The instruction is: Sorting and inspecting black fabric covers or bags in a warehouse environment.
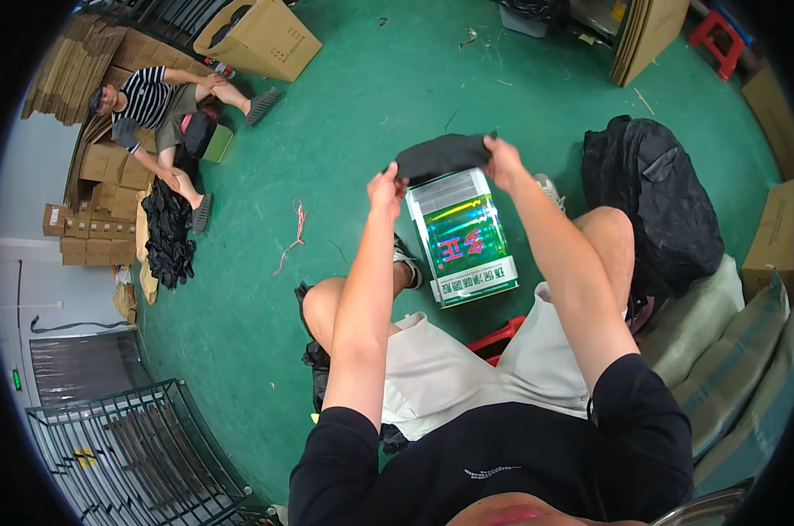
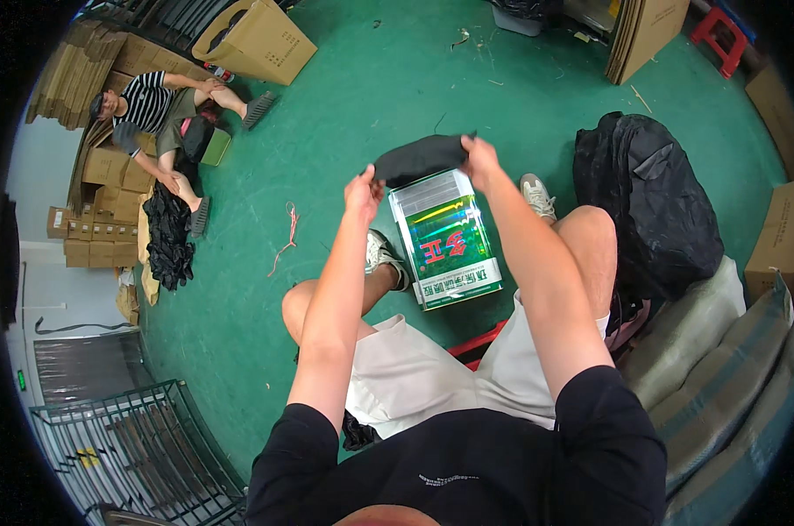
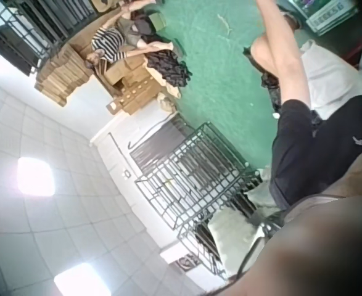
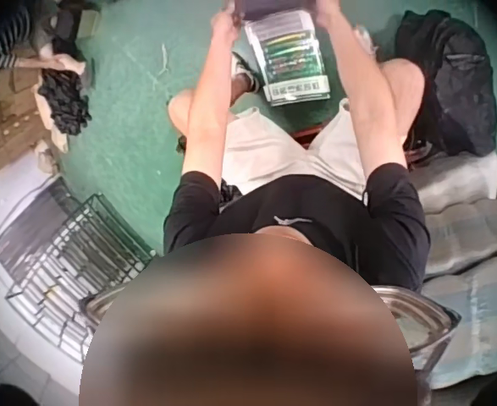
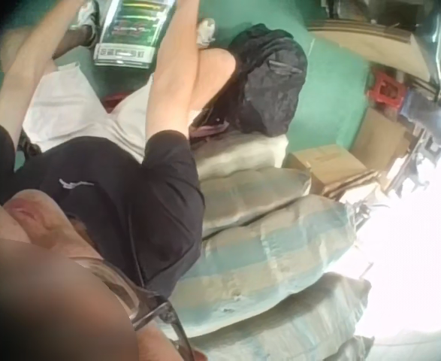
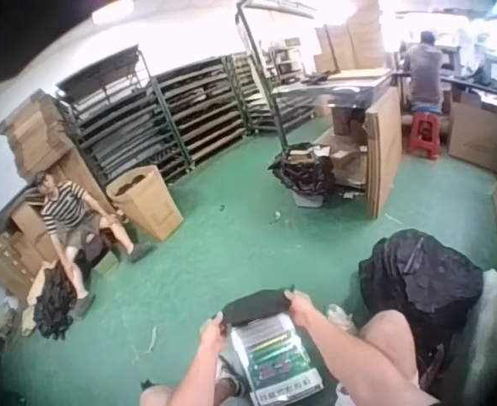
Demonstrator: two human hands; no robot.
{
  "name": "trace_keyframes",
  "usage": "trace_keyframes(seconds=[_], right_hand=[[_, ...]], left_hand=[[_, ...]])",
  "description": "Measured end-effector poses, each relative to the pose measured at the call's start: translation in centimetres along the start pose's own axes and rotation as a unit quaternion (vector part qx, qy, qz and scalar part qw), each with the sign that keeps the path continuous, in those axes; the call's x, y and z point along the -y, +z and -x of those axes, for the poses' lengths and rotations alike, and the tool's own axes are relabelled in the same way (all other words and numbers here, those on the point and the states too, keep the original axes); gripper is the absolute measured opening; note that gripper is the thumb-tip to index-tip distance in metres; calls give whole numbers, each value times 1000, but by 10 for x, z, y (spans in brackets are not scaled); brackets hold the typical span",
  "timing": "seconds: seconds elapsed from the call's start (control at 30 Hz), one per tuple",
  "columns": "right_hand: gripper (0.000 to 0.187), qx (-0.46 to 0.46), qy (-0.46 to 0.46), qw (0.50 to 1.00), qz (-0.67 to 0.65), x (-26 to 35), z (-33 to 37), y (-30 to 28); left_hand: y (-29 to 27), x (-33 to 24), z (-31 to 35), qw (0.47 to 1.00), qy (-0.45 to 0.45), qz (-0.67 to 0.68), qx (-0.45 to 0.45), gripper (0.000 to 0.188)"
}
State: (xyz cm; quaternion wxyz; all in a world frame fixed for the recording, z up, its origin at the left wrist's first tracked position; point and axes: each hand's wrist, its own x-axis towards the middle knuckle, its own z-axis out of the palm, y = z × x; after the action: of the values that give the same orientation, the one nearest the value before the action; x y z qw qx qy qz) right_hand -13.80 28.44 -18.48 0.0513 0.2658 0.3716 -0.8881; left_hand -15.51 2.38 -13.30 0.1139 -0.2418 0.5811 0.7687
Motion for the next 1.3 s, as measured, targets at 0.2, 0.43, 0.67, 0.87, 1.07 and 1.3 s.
trace_keyframes(seconds=[0.2,0.43,0.67,0.87,1.07,1.3], right_hand=[[20,-172,58,939,291,-104,65,-56],[31,-289,48,845,447,-157,87,-113],[46,-373,136,769,501,-155,136,-104],[43,-319,179,782,505,-132,177,-67],[39,-254,88,783,560,-141,170,-77],[40,-316,150,762,545,-137,179,-75]], left_hand=[[-78,106,34,983,-115,-67,-126,26],[-88,169,91,958,-82,-187,-200,31],[-93,194,117,946,-80,-230,-216,36],[-124,220,122,917,-104,-314,-223,38],[-123,232,116,925,-142,-230,-267,38],[-99,208,126,946,-63,-159,-276,42]])
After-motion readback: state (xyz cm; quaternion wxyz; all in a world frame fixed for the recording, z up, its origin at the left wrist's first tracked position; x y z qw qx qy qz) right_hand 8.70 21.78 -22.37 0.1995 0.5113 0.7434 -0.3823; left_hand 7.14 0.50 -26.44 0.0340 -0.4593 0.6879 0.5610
